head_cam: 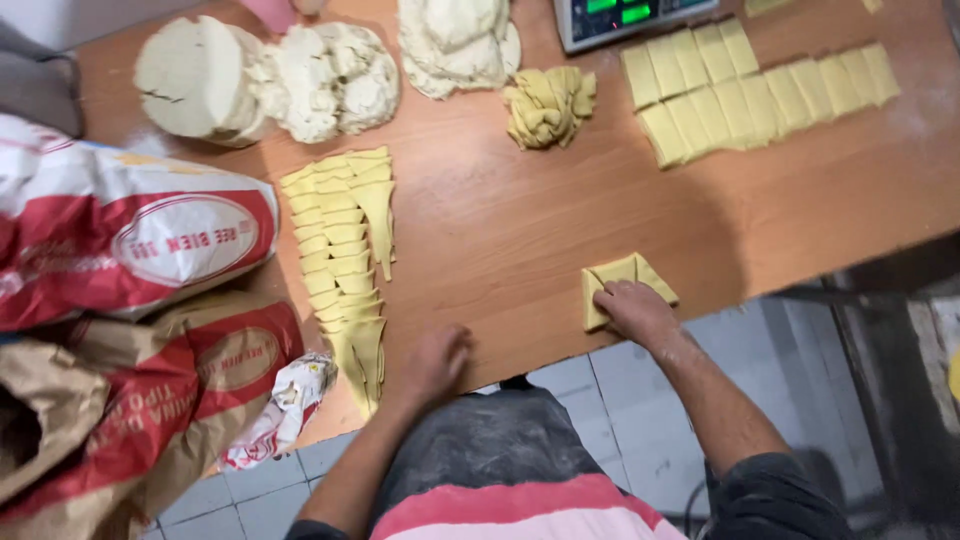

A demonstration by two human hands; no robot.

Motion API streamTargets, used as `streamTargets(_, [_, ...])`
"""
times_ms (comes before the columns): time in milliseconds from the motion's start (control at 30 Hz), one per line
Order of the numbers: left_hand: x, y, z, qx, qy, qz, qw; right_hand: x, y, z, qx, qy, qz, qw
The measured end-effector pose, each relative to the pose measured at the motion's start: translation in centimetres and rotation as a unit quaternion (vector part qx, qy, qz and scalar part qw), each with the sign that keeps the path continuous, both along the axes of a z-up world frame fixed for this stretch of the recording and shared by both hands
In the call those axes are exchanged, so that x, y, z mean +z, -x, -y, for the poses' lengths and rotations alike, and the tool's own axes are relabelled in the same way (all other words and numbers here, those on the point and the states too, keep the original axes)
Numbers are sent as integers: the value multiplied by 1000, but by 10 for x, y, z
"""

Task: Folding and shaping cut pastry dough into triangles on a bakery workbench.

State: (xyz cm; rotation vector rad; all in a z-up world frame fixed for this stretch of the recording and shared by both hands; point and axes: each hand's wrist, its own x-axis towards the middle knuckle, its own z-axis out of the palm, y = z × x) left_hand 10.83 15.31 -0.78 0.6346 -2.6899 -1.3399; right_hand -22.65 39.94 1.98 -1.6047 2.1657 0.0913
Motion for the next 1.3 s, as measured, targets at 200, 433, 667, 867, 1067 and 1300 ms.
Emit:
streamTargets(200, [56, 27, -50, -32, -57, 123, 990, 75, 24, 55, -19, -231, 90, 969])
streamTargets(433, [83, 86, -83, 45, -221, 102, 969, 54, 18, 39, -265, 32, 212, 940])
streamTargets(667, [51, 141, -95, 198, -467, -61, 859, 105, -62, 31, -218, 338, 347, 847])
streamTargets(867, [83, 152, -109, 143, -262, -18, 954, 56, -58, 11, -285, 400, 307, 815])
streamTargets(1067, [110, 156, -119, 149, -63, -22, 987, 28, -73, 19, -390, 281, 445, 755])
streamTargets(1300, [56, 132, -112, 256, -421, 37, 869, 62, -90, 40, -344, 98, 331, 873])
